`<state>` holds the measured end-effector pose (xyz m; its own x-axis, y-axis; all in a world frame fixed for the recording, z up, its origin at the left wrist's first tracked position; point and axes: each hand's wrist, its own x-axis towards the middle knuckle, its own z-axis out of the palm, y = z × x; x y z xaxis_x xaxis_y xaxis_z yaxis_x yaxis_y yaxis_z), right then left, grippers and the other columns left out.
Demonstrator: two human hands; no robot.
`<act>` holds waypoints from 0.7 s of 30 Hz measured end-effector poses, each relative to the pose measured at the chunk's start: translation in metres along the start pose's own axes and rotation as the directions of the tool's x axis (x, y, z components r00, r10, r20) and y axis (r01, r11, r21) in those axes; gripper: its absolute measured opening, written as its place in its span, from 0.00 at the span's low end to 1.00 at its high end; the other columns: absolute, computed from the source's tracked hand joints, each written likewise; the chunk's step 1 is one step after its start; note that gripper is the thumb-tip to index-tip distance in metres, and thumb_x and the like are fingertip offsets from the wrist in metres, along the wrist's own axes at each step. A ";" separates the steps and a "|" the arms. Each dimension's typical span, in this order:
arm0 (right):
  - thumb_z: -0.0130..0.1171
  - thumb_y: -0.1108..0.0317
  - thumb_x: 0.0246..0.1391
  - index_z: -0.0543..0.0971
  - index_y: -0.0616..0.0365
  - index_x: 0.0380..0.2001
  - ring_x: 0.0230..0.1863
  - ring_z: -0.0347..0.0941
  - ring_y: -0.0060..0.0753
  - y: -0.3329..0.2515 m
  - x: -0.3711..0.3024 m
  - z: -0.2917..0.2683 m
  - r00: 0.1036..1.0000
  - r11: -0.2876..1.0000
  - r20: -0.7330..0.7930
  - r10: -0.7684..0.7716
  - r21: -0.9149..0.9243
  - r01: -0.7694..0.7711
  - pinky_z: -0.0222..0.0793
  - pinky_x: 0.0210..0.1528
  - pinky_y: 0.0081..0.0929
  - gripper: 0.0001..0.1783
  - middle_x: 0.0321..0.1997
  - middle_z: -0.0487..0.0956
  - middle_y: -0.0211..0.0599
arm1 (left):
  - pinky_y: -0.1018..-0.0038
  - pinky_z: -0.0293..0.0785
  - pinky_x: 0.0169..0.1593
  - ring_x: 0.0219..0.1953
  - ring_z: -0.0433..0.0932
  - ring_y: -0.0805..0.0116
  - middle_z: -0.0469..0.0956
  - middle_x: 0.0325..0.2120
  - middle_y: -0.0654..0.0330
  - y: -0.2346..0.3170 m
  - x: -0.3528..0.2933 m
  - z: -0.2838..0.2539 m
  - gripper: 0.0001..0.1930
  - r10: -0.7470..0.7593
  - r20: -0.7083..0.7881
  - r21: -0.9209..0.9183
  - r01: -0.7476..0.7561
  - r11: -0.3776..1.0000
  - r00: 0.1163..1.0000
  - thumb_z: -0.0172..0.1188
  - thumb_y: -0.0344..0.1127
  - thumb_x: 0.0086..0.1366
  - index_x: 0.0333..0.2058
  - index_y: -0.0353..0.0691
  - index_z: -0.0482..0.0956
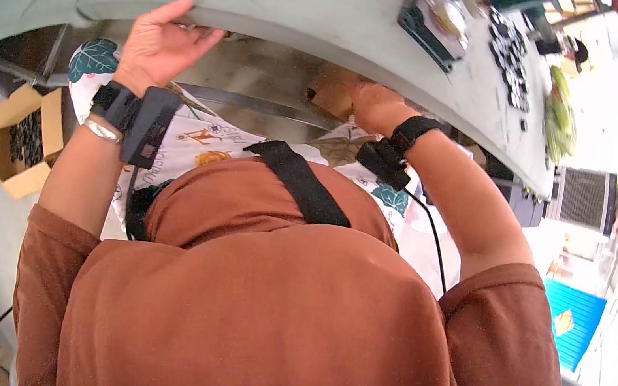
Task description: Using a manual press to assemble metal and plastic parts at an industrial workbench.
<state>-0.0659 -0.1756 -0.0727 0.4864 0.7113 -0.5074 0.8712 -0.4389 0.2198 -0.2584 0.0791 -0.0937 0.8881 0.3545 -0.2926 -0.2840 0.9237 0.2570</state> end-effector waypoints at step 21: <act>0.53 0.68 0.51 0.73 0.66 0.37 0.27 0.77 0.28 0.081 -0.061 0.107 0.912 0.379 -0.191 0.364 0.924 0.042 0.75 0.27 0.23 0.13 0.30 0.78 0.41 | 0.58 0.54 0.61 0.56 0.59 0.55 0.65 0.51 0.50 0.041 0.042 0.014 0.25 -0.110 -0.304 0.026 0.124 0.992 0.946 0.56 0.34 0.57 0.52 0.33 0.63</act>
<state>-0.0325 -0.3135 -0.1133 0.7733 0.5934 -0.2235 0.2894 -0.6439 -0.7083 -0.2281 0.1296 -0.0830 0.7616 0.2781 -0.5853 -0.1626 0.9563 0.2429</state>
